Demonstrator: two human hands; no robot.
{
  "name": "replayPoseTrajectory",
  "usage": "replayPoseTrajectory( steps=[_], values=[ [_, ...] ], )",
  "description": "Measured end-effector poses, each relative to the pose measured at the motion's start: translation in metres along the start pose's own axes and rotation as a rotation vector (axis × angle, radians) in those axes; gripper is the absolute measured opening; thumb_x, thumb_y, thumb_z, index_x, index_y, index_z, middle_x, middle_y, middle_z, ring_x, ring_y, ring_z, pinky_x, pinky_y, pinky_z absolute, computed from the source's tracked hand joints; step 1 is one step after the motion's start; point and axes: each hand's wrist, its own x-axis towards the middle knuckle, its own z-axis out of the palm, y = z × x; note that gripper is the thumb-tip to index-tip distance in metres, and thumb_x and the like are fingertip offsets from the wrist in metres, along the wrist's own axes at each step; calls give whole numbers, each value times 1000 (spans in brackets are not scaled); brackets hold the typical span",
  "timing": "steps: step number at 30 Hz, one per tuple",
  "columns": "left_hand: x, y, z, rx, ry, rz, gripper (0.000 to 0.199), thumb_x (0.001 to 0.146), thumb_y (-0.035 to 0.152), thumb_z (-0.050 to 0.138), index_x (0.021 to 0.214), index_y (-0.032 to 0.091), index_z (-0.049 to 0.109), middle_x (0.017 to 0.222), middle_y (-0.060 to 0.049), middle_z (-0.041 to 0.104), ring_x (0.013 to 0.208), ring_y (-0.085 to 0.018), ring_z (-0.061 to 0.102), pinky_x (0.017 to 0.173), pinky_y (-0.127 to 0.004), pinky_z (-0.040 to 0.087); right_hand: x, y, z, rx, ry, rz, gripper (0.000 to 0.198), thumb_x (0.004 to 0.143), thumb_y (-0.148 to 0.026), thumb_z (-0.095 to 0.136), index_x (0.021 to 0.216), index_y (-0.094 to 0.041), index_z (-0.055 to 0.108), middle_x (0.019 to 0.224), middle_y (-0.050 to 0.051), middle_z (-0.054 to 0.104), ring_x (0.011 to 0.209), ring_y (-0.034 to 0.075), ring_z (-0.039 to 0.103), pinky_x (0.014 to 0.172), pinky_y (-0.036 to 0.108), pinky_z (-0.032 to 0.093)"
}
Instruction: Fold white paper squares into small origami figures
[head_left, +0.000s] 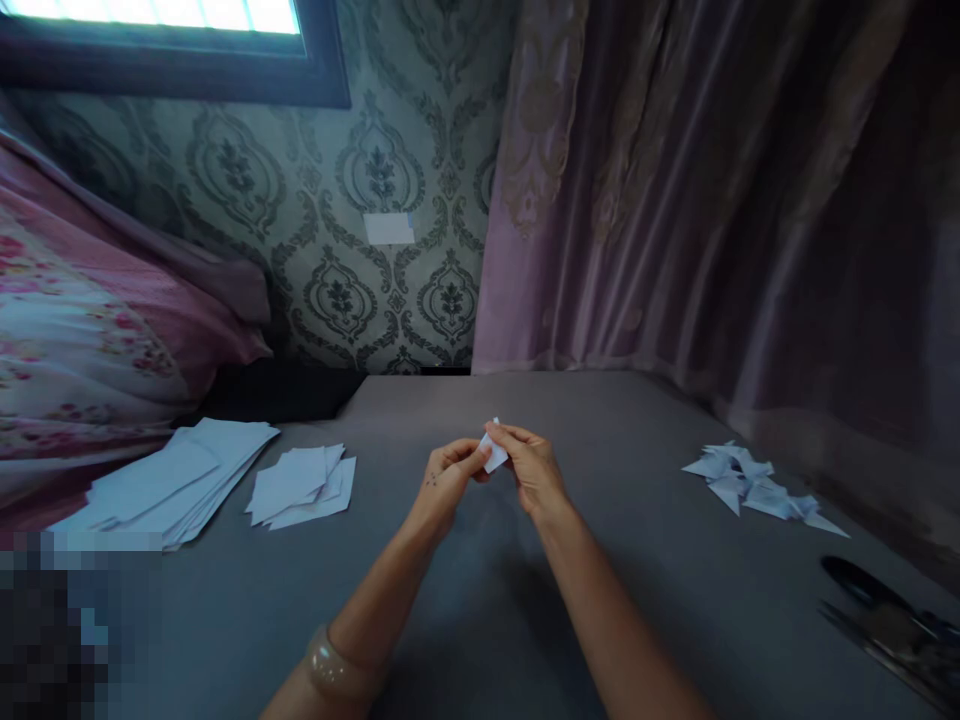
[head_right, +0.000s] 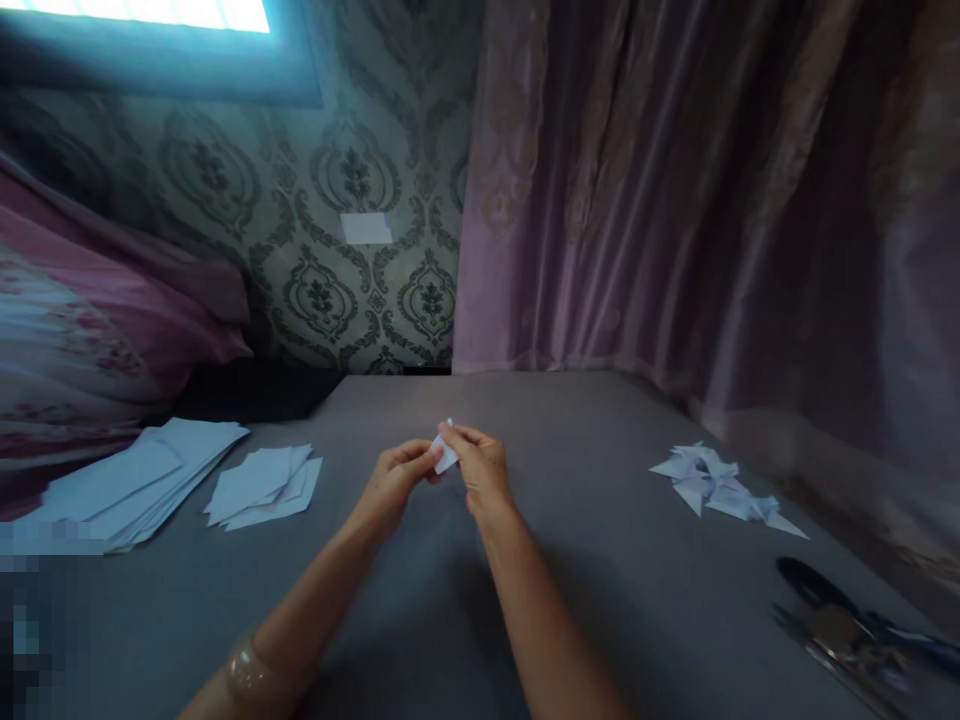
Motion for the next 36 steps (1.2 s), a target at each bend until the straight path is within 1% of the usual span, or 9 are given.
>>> replayPoseTrajectory(
  steps=[7,12,15,17,20,25,28,31,36],
  values=[
    [1,-5,-1,-68,-11,-140,19,67,31,69,68,12,70,60,-3,59,54,-11,48,56,-24,36,6,5,-3,122,35,131,31,48,-38,81,61,-14,66,53,-1,57,48,11,49,48,25,38],
    [1,-8,-2,-103,32,-172,19,65,30,71,65,12,70,57,-3,58,52,-10,48,54,-23,36,14,2,-15,52,67,78,36,60,-49,74,74,-16,70,61,0,60,48,9,47,46,22,36],
    [3,-13,-6,-131,114,-173,21,62,33,73,67,12,70,58,-3,59,51,-10,50,54,-23,38,13,0,-19,-98,-70,126,40,65,-53,69,77,-15,72,68,3,64,51,8,48,46,21,34],
    [5,-17,-9,-130,132,-172,25,61,35,73,67,12,69,58,-3,60,51,-11,51,53,-23,38,9,2,-18,-218,-170,114,37,62,-48,73,77,-15,73,64,2,64,50,7,46,47,21,31],
    [7,-23,-13,-101,127,-163,32,64,43,72,63,12,67,55,-3,59,49,-10,49,52,-22,37,6,8,-16,-318,-203,54,31,58,-40,77,75,-15,73,57,-2,61,48,7,42,48,21,29],
    [10,-31,-23,35,31,-121,43,69,54,66,58,13,61,50,0,55,48,-9,47,52,-21,36,11,17,-21,-363,-190,92,26,59,-38,75,68,-14,72,47,-4,53,44,6,38,46,21,26],
    [9,-34,-34,50,-82,-149,37,62,49,73,62,13,64,57,-1,59,51,-9,50,55,-22,39,11,20,-26,-398,-191,136,26,59,-38,74,64,-13,71,43,-5,49,41,6,37,44,21,25],
    [5,-36,-42,87,-201,-190,33,56,42,78,65,13,66,59,-1,61,52,-9,51,55,-21,39,6,26,-30,-429,-216,164,26,56,-37,76,66,-13,71,46,-3,54,42,7,39,43,21,25],
    [-6,-45,-46,173,-259,-246,30,54,38,79,65,14,65,53,3,56,43,-7,46,45,-19,32,-9,42,-34,-468,-251,156,28,57,-37,76,72,-14,73,50,-3,56,43,7,39,44,21,26]
  ],
)
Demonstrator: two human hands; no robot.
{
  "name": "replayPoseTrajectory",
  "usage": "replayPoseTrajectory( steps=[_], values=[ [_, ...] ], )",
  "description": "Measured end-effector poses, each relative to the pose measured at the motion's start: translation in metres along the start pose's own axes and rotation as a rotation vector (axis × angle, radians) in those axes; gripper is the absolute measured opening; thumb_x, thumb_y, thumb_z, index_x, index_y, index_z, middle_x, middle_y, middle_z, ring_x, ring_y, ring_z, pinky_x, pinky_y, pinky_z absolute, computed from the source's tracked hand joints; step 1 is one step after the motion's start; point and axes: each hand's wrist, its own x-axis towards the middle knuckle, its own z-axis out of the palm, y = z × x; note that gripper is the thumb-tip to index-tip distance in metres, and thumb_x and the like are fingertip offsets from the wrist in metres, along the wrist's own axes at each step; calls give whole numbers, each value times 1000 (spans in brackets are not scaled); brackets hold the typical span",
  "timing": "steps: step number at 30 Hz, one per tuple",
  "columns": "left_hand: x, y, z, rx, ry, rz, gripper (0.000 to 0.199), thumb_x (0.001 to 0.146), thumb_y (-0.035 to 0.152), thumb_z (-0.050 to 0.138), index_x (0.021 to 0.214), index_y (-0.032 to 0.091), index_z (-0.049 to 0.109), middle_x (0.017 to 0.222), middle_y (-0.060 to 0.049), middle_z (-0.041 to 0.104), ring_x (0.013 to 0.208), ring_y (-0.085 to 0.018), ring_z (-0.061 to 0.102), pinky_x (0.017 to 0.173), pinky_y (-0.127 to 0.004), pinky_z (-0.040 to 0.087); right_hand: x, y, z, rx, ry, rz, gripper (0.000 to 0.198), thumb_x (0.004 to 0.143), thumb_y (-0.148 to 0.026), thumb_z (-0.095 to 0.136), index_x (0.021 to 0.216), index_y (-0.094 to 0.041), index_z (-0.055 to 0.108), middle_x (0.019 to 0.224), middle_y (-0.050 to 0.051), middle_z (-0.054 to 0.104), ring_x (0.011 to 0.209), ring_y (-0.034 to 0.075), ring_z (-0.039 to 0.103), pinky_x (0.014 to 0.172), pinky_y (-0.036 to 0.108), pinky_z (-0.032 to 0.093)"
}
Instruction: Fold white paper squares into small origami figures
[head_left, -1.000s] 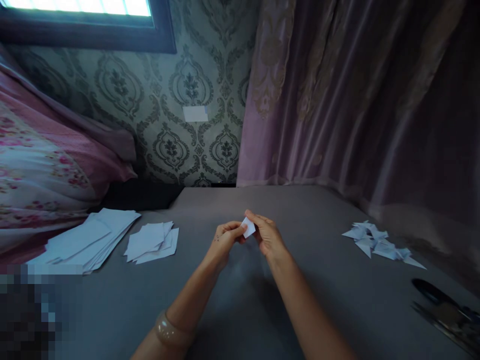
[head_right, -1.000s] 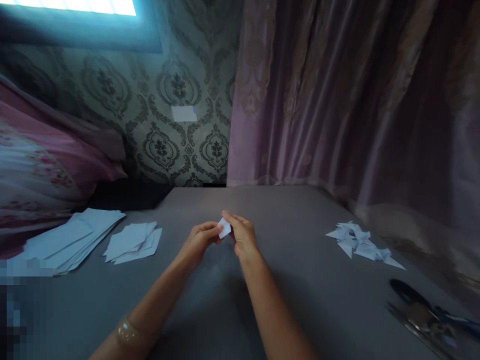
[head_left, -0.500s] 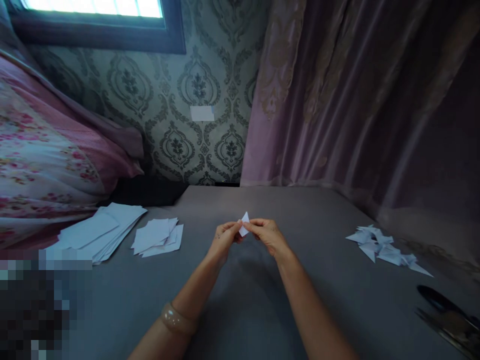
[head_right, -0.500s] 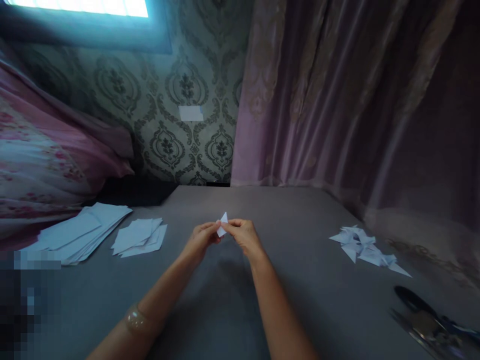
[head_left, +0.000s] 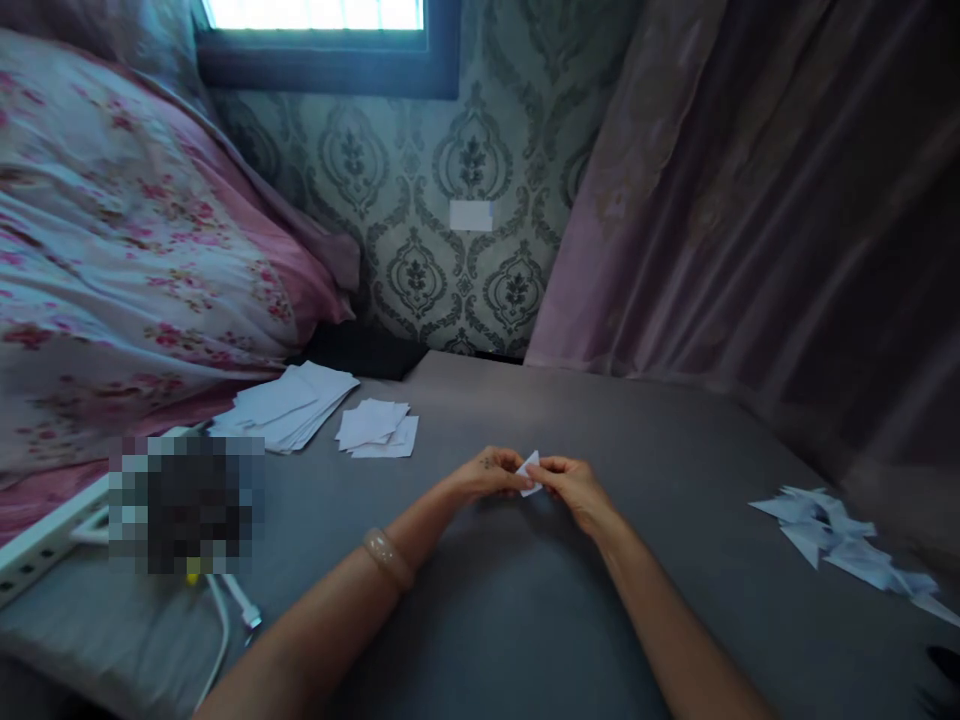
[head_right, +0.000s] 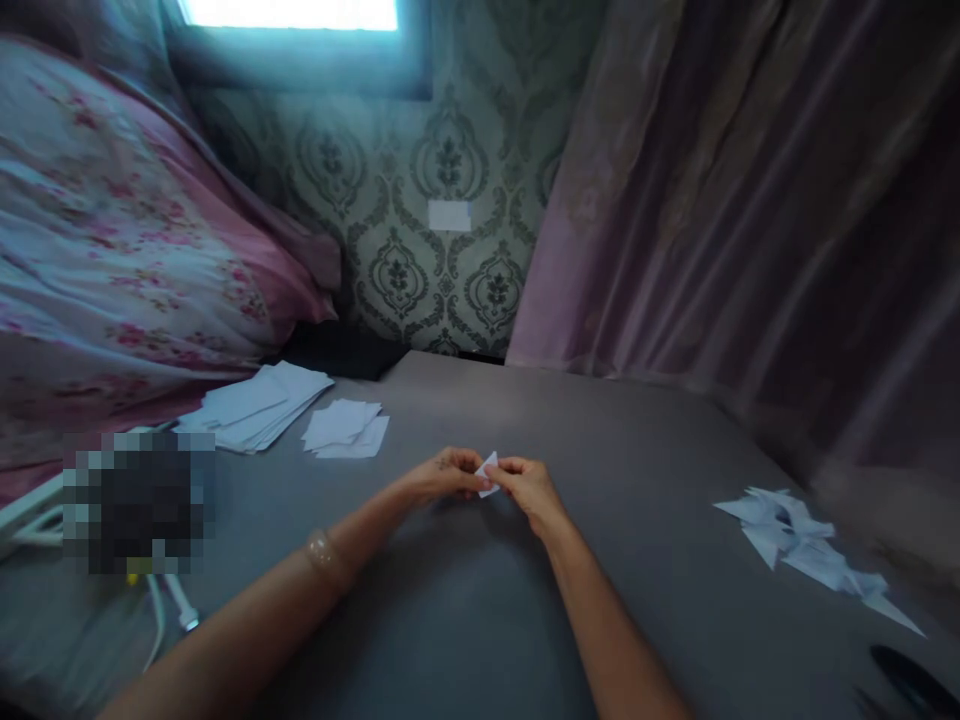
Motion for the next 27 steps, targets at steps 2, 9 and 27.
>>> replayPoseTrajectory(
  steps=[2,9,27],
  values=[
    [-3,-5,1,44,-11,-16,31,58,42,76,63,14,64,46,4,52,38,-6,41,40,-19,27,-4,7,2,-16,0,-9,27,60,-39,74,73,-15,73,48,-3,54,43,7,39,44,21,27],
    [-9,-18,1,161,-43,43,40,74,51,58,64,13,66,53,-3,60,48,-14,55,50,-25,41,-9,26,2,-39,-45,-20,26,60,-38,74,76,-18,73,66,4,67,55,15,58,50,27,44],
    [-20,-20,-5,1142,6,483,24,83,11,47,97,15,65,96,-8,61,90,-18,57,82,-27,46,-17,50,-3,-1077,19,-773,33,84,-5,43,100,-20,67,96,8,63,89,21,58,81,35,47]
  ],
)
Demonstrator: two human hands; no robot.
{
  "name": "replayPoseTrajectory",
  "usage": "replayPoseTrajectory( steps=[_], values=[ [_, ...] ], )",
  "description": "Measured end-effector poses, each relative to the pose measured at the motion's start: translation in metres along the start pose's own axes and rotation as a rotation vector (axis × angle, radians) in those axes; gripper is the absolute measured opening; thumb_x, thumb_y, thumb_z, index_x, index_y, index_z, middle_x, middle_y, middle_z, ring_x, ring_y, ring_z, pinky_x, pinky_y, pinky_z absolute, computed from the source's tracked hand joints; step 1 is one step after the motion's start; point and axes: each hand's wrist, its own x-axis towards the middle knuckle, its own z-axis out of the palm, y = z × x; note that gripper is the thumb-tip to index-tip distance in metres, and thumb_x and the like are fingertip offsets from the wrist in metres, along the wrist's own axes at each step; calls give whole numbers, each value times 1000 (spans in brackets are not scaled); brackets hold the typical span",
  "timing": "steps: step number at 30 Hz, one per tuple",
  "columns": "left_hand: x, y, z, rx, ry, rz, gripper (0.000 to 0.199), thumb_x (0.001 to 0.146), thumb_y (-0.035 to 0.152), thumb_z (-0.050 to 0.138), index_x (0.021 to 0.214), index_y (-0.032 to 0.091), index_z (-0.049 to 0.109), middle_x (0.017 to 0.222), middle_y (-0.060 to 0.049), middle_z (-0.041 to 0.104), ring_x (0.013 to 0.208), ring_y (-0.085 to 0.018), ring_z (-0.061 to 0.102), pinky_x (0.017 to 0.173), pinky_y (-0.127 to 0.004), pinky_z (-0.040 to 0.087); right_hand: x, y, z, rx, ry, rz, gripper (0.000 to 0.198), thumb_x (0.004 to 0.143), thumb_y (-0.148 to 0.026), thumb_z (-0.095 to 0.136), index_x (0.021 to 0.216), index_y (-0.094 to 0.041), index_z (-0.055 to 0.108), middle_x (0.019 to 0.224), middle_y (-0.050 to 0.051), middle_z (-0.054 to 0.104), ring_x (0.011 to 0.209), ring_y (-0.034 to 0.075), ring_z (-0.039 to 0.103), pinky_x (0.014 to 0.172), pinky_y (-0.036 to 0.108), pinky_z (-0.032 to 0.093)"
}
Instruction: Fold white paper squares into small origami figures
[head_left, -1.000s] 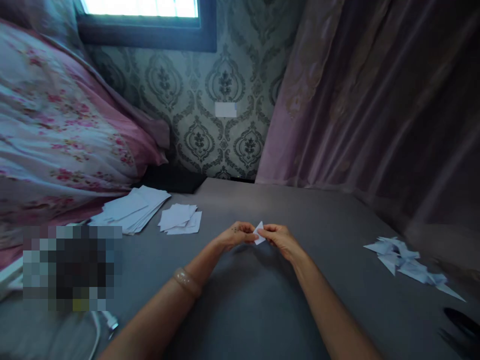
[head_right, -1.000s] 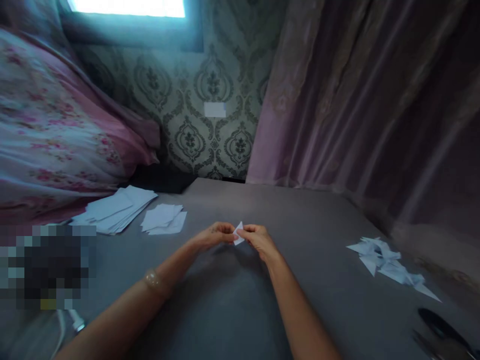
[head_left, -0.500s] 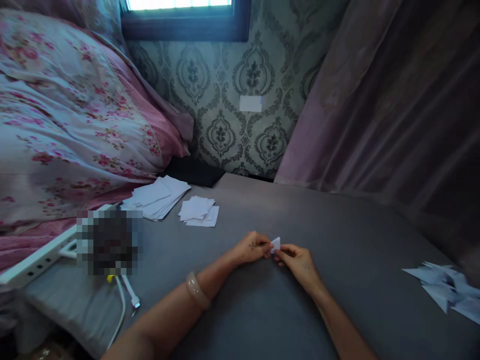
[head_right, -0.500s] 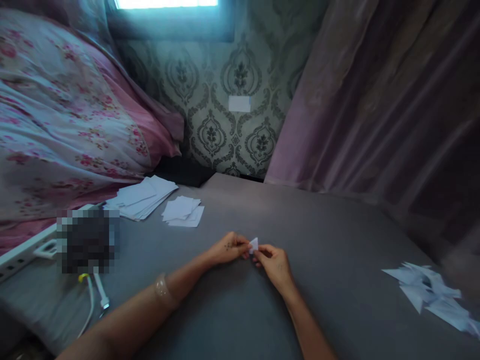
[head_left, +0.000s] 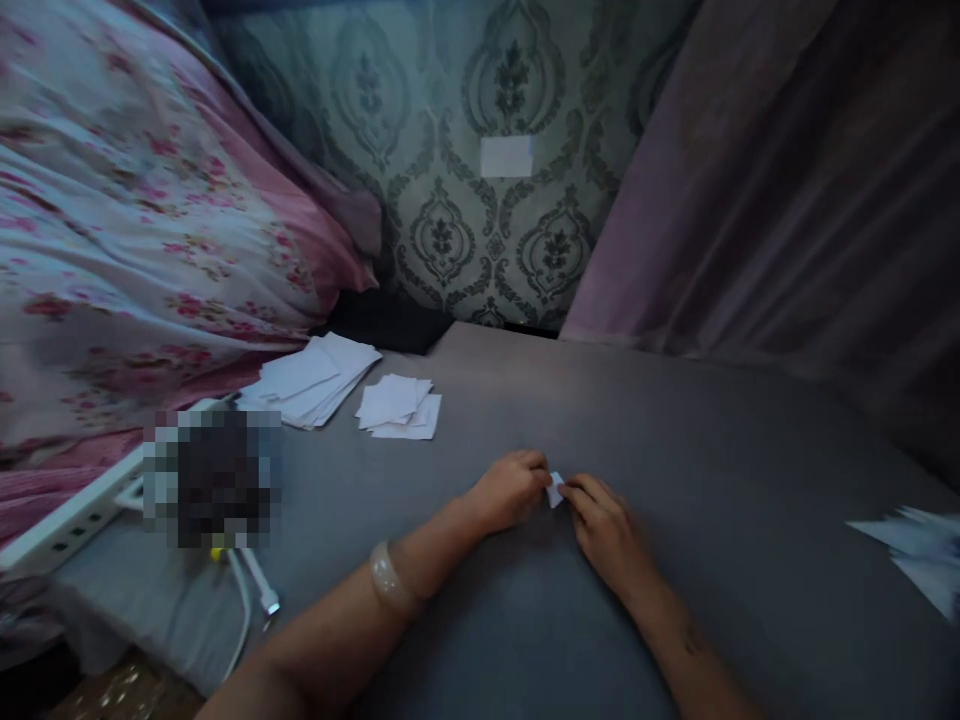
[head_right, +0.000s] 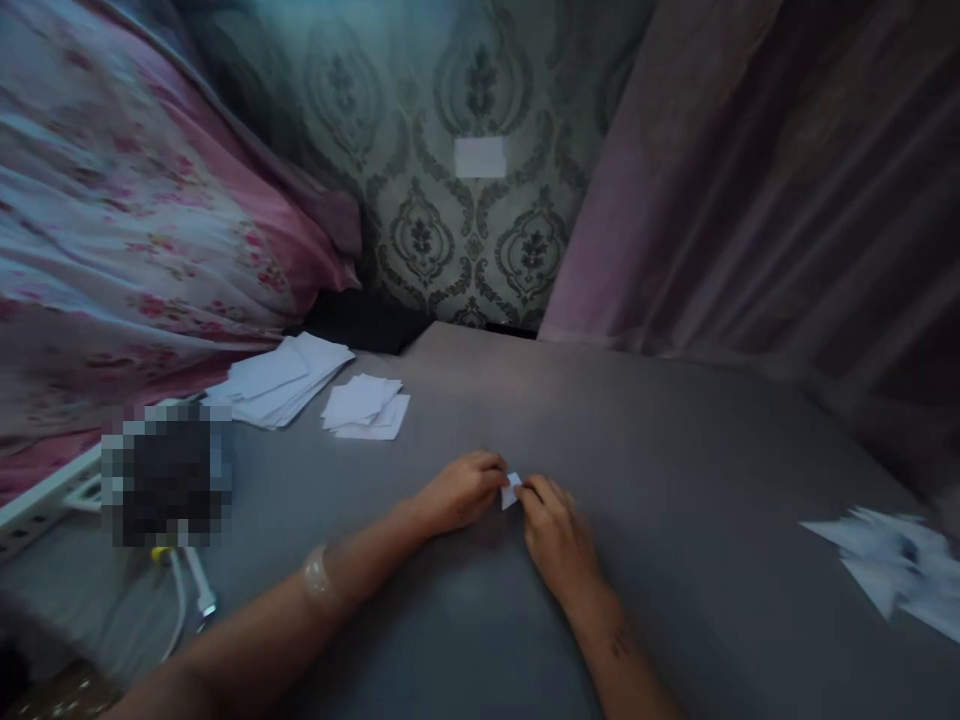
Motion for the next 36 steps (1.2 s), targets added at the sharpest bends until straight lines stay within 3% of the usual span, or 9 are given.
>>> replayPoseTrajectory(
  steps=[3,9,17,24,31,36],
  values=[
    [0,0,0,-168,69,-56,22,77,9,51,92,14,68,92,-9,60,85,-17,57,78,-25,46,-3,-6,-5,101,-33,114,33,80,-4,45,101,-21,66,98,7,61,95,20,56,86,34,46],
    [1,-5,-2,-351,32,-161,19,76,16,60,93,15,69,95,-8,57,85,-17,57,78,-28,46,-4,-10,-10,171,-33,265,26,79,-12,51,100,-19,64,101,7,59,97,20,54,89,35,45],
    [-1,-10,-5,-405,-16,-172,23,76,12,58,96,17,66,99,-7,57,89,-17,56,82,-30,45,-2,-10,-10,215,-29,306,18,81,-19,56,96,-20,65,99,6,60,95,19,54,87,33,45],
    [1,-13,-2,-431,-5,-199,16,81,26,62,93,18,68,95,-6,58,87,-17,56,80,-29,44,0,-8,-8,224,-16,326,17,86,-18,51,92,-21,66,95,5,61,92,18,54,85,32,44],
    [1,-15,2,-430,1,-181,16,86,26,55,92,19,68,94,-6,58,85,-15,57,78,-28,45,1,-10,-9,220,-17,352,14,83,-20,56,92,-20,66,95,4,61,93,18,54,85,31,44],
    [1,-15,1,-413,7,-203,15,82,28,60,92,19,68,94,-5,59,85,-16,56,79,-29,45,2,-7,-7,241,-5,371,15,87,-23,52,87,-20,67,93,4,61,90,17,55,83,30,45]
  ],
)
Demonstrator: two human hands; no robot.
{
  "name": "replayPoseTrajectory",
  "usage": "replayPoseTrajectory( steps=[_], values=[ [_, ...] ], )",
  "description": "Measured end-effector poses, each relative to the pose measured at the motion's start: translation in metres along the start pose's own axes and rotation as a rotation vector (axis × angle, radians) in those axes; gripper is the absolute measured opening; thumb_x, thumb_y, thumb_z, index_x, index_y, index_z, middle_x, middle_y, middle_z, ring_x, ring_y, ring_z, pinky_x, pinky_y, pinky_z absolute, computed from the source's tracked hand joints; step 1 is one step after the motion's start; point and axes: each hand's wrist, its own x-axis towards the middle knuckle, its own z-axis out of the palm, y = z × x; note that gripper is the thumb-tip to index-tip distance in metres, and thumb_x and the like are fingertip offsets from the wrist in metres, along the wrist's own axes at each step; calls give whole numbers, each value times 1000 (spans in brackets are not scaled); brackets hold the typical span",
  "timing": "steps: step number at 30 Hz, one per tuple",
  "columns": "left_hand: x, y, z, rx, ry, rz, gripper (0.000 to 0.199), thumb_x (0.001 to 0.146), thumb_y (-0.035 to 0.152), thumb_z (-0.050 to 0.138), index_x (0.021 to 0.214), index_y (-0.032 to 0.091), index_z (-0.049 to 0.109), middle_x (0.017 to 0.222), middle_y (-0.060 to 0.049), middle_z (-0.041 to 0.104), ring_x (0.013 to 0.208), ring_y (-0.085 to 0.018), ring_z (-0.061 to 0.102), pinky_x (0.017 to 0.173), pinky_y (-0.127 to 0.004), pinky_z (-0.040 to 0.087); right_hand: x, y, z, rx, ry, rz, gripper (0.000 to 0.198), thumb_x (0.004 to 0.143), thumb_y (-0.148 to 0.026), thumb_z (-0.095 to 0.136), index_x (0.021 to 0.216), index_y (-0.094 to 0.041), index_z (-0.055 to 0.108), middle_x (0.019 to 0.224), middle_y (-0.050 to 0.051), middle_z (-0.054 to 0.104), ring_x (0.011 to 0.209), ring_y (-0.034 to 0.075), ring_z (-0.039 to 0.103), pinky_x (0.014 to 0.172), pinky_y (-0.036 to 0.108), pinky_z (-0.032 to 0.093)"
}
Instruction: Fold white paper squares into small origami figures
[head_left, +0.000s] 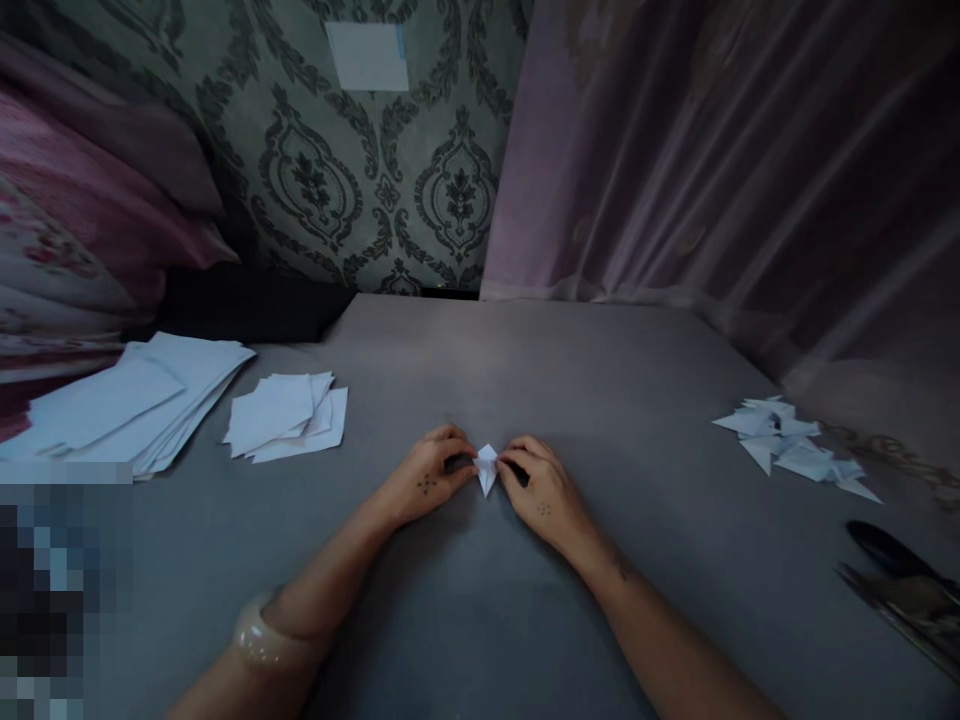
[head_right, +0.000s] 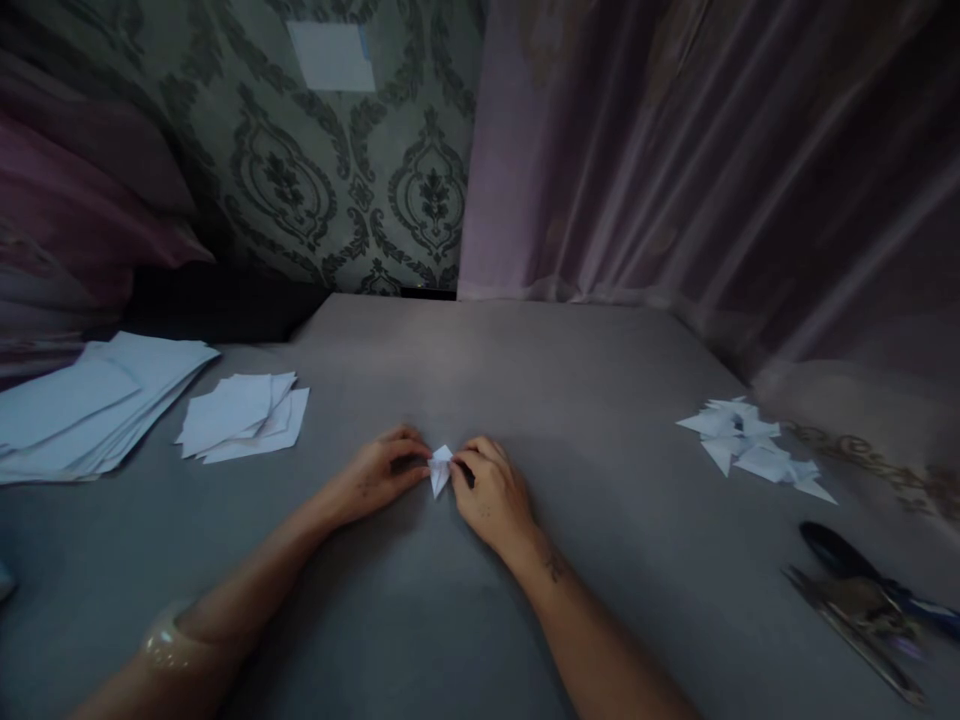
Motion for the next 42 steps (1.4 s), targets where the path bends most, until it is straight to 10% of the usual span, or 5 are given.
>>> replayPoseTrajectory(
  steps=[27,34,42],
  values=[
    [9,-2,15,71,139,-82,6,82,18,54,84,17,59,86,-5,55,83,-17,52,76,-31,45,13,9,8,94,20,125,7,83,-23,56,78,-19,60,88,4,57,77,15,57,73,29,46],
    [-1,20,14,337,-85,127,28,86,8,38,99,16,61,98,-8,59,92,-20,53,82,-33,46,4,9,-5,97,-60,-40,26,87,-13,47,100,-25,66,99,4,57,90,15,57,82,28,47],
    [-6,47,22,611,-60,33,33,89,41,47,107,16,60,94,-11,58,88,-25,54,74,-35,47,-8,5,-19,-189,-139,-91,44,82,-6,50,114,-31,65,111,7,58,100,22,53,86,37,47]
  ],
)
